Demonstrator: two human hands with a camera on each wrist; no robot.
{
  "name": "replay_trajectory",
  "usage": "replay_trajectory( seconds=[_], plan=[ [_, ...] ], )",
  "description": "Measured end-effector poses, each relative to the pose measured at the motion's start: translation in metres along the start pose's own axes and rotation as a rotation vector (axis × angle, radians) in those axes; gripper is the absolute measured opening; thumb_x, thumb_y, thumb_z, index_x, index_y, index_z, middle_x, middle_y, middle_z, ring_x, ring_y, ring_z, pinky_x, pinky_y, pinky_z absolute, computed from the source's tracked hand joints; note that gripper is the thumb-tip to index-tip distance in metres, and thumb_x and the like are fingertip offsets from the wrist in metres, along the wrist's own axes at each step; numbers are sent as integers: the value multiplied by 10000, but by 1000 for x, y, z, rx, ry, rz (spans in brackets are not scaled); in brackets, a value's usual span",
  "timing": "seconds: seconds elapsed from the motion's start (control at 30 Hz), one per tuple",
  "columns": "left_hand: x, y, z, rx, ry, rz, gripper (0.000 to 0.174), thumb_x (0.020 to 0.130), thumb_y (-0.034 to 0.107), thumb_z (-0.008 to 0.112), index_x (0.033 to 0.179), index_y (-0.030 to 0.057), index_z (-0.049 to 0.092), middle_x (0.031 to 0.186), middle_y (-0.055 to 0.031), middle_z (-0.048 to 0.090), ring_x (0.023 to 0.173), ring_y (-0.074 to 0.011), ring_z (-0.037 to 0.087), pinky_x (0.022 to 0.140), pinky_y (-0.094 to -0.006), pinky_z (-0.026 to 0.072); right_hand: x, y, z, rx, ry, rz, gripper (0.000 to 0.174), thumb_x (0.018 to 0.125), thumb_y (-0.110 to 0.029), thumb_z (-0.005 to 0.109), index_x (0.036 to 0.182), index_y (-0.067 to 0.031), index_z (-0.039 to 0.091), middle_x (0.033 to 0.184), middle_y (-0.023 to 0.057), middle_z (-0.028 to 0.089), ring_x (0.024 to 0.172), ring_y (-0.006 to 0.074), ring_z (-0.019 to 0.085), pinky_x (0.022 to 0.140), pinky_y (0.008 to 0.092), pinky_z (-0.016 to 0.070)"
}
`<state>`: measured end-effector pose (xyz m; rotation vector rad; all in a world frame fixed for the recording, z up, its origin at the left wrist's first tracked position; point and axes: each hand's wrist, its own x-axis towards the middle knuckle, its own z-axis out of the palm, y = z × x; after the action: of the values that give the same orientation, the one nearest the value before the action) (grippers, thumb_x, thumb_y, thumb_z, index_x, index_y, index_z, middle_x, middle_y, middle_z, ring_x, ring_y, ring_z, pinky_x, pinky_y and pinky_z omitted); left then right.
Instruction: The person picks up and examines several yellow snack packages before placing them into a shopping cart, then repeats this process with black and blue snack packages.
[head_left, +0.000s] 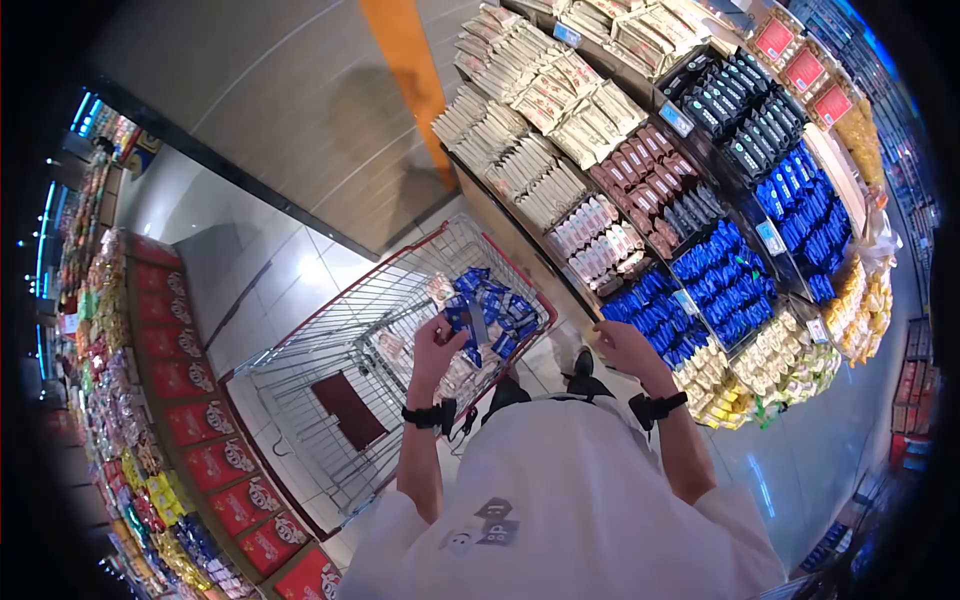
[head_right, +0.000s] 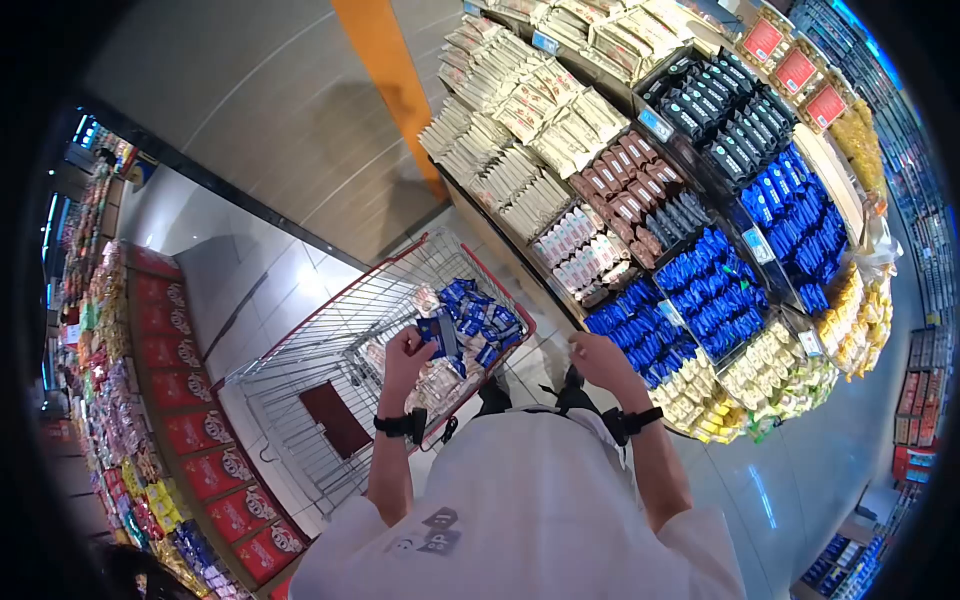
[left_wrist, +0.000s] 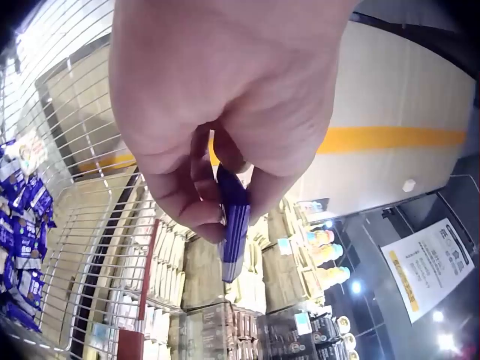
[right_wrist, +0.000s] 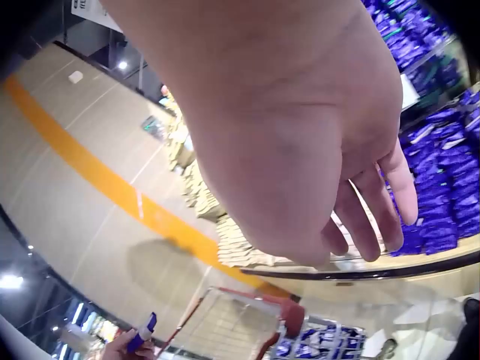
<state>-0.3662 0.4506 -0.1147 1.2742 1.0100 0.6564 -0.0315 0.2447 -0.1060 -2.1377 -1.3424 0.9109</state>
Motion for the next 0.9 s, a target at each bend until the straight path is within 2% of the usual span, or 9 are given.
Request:
replay_trajectory(
  seconds=[0.07, 0.2, 0.27, 0.3, 0.4, 0.53, 0.7, 0.77, 0.9],
  plan=[
    [-18, 14, 11, -41, -71, 62, 377, 865, -71, 755, 802, 84, 418, 1061, -52, 612, 871, -61, 549, 752, -220, 517, 8, -19, -10, 109, -98, -109, 325, 943, -197, 682, 1210, -11, 688, 1030, 183, 747, 905, 337, 725, 787, 437, 581],
    [-46, 36, 53, -120, -205, 84, 335, 865, -98, 732, 967, 68, 460, 1084, -92, 658, 969, -117, 617, 849, -273, 544, -2, -73, -46, 298, -194, -259, 417, 941, -241, 732, 1285, -17, 656, 1130, 136, 732, 932, 269, 711, 786, 403, 585],
    [-55, 48, 81, -148, -270, 57, 328, 866, -99, 732, 982, 63, 471, 1089, -93, 661, 981, -118, 615, 861, -276, 546, -11, -83, -60, 446, -256, -374, 455, 934, -183, 756, 1347, -46, 622, 1186, 79, 703, 901, 180, 701, 777, 324, 578],
    [-59, 53, 96, -181, -331, 28, 323, 866, -100, 731, 996, 58, 481, 1093, -94, 664, 993, -118, 614, 872, -279, 548, -15, -80, -63, 430, -259, -462, 501, 921, -180, 776, 1371, -52, 598, 1243, 95, 681, 902, 190, 704, 747, 326, 590],
    [-63, 59, 145, -137, -414, 27, 337, 855, -95, 741, 1011, 63, 488, 1043, -44, 621, 982, -93, 600, 840, -253, 537, -31, -79, -85, 376, -227, -560, 370, 911, -189, 769, 1213, 2, 672, 1066, 147, 736, 868, 257, 717, 761, 365, 577],
    [-61, 47, 197, -46, -489, 61, 348, 858, -49, 772, 1070, 56, 517, 1023, -14, 597, 990, -88, 609, 812, -238, 558, -48, -42, -105, 369, -228, -443, 226, 899, -130, 740, 1070, 14, 705, 896, 155, 738, 807, 265, 716, 716, 377, 558],
    [-62, 47, 263, 22, -517, 69, 399, 851, -32, 789, 1152, 45, 538, 1010, -42, 628, 923, -104, 638, 807, -262, 552, -76, 10, -135, 330, -125, -399, 275, 890, -179, 777, 1103, -18, 713, 881, 120, 742, 772, 233, 721, 699, 358, 564],
    [-60, 39, 287, 66, -537, 88, 420, 853, -35, 787, 1181, 38, 535, 1011, -53, 631, 923, -114, 645, 824, -264, 547, -88, 28, -141, 318, -181, -225, 279, 905, -191, 763, 1120, -20, 713, 895, 118, 745, 775, 213, 717, 700, 352, 565],
    [-59, 33, 330, 14, -535, 85, 425, 901, 18, 771, 1248, 24, 526, 1061, -84, 632, 857, -116, 654, 753, -264, 552, -117, 61, -161, 365, -135, -107, 276, 902, -172, 751, 1123, -12, 708, 897, 115, 740, 759, 201, 701, 694, 349, 554]
  ],
)
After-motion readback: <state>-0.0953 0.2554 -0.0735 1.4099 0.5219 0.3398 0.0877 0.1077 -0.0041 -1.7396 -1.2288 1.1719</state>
